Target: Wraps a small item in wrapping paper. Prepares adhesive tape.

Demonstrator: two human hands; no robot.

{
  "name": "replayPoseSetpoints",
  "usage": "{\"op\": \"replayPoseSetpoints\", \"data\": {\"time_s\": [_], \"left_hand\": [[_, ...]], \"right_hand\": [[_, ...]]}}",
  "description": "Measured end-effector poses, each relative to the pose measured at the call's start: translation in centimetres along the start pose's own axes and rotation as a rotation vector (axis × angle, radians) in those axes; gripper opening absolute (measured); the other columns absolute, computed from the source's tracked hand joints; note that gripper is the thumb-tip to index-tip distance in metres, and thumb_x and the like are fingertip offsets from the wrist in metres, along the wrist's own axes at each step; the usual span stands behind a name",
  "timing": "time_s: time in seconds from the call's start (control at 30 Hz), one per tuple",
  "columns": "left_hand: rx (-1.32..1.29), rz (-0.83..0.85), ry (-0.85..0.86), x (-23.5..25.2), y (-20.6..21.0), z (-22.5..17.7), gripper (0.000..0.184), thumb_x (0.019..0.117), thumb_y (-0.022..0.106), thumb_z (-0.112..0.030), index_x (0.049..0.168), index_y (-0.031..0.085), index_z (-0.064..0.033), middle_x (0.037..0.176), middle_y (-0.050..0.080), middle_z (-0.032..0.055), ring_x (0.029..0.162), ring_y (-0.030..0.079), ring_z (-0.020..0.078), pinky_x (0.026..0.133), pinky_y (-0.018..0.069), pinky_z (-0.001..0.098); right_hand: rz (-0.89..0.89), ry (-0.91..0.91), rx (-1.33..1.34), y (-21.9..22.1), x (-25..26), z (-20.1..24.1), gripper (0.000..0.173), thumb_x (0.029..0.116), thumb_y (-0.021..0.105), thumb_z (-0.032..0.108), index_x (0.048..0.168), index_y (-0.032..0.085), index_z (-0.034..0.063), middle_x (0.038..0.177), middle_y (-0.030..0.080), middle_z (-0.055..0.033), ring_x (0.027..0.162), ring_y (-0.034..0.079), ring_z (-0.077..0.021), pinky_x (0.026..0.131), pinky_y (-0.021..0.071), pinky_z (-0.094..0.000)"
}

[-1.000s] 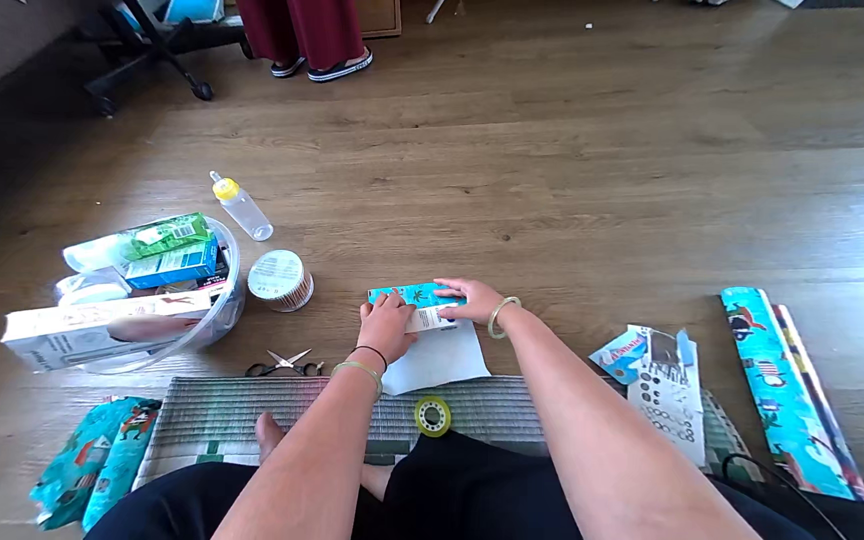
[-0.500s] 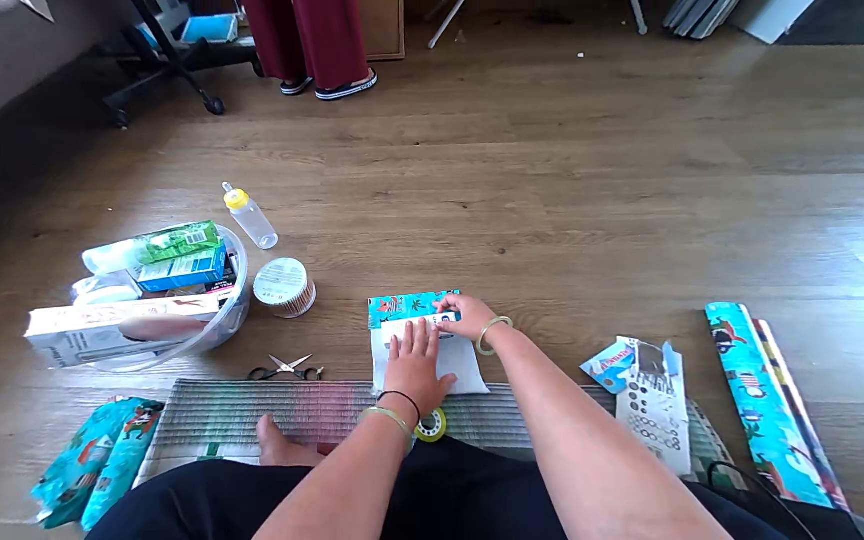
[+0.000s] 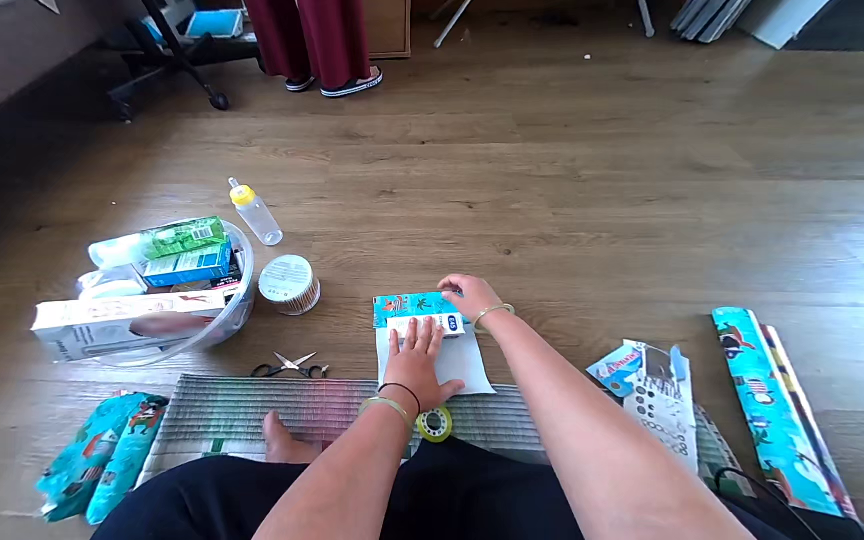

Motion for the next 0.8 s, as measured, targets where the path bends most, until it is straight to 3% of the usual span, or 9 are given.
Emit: {"op": "replayPoseSetpoints", "data": {"time_s": [0.07, 0.17, 0.37, 0.53, 0.63, 0.8], "left_hand": [[0.001, -0.005, 0.000, -0.1, 0.0, 0.0, 0.106, 0.0927, 0.046, -0.079, 0.168, 0.002, -0.0175, 0.175, -0.008, 0.0058, 0.160, -0.012, 0.0311, 0.123, -0.0065, 0.0685], [0.003, 0.001, 0.002, -0.1, -0.1, -0.1, 0.107, 0.0923, 0.046, -0.079, 0.168, 0.003, -0.0169, 0.175, -0.007, 0.0060, 0.160, -0.012, 0.0314, 0.123, -0.0060, 0.0682], [0.006, 0.013, -0.005, 0.0, 0.1, -0.2, 0.108, 0.0922, 0.044, -0.080, 0.168, 0.001, -0.0163, 0.174, -0.010, 0.0062, 0.159, -0.014, 0.0318, 0.121, -0.0076, 0.0698], [0.001, -0.003, 0.003, -0.1, 0.1, -0.2, 0.101, 0.0957, 0.043, -0.076, 0.168, 0.003, -0.0170, 0.175, -0.009, 0.0050, 0.160, -0.013, 0.0308, 0.122, -0.0073, 0.0693], [-0.012, -0.016, 0.007, -0.2, 0.0, -0.3, 0.100, 0.0960, 0.045, -0.075, 0.168, 0.007, -0.0164, 0.175, -0.008, 0.0041, 0.160, -0.012, 0.0311, 0.122, -0.0065, 0.0694], [-0.036, -0.056, 0.008, -0.3, -0.3, -0.2, 0.097, 0.0958, 0.048, -0.073, 0.167, 0.016, -0.0166, 0.175, 0.001, 0.0077, 0.160, -0.008, 0.0315, 0.122, -0.0043, 0.0700]], "right_hand": [[0.038, -0.028, -0.148, 0.9, 1.1, 1.9, 0.034, 0.1054, 0.057, 0.013, 0.139, 0.063, 0.0099, 0.142, 0.062, -0.0152, 0.136, 0.055, -0.0319, 0.116, 0.0403, -0.0520], [0.105, -0.053, -0.315, 2.9, 3.1, 2.7, 0.042, 0.1024, 0.063, 0.020, 0.144, 0.060, 0.0133, 0.142, 0.061, -0.0143, 0.138, 0.051, -0.0340, 0.114, 0.0411, -0.0547], [0.237, -0.016, -0.384, 3.5, 4.5, 3.0, 0.032, 0.0966, 0.072, 0.025, 0.127, 0.070, 0.0133, 0.126, 0.067, -0.0157, 0.127, 0.056, -0.0363, 0.107, 0.0394, -0.0615], [0.253, -0.153, -0.314, 3.0, 2.8, 4.1, 0.017, 0.0963, 0.072, 0.018, 0.108, 0.076, 0.0067, 0.111, 0.072, -0.0154, 0.106, 0.067, -0.0318, 0.097, 0.0513, -0.0542], [0.252, -0.161, -0.387, 2.9, 0.7, 4.6, 0.016, 0.0999, 0.067, 0.021, 0.108, 0.077, 0.0115, 0.107, 0.074, -0.0109, 0.105, 0.069, -0.0293, 0.095, 0.0522, -0.0553], [0.185, -0.182, -0.434, 3.2, -1.6, 4.8, 0.020, 0.1029, 0.061, 0.018, 0.114, 0.077, 0.0156, 0.119, 0.074, -0.0094, 0.115, 0.068, -0.0306, 0.096, 0.0521, -0.0566]]}}
Point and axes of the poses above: each hand's wrist, its own x-axis towards the middle knuckle, its own y-axis out of the palm, z = x × y, the point moved 10 cm from there along x, towards the middle knuckle
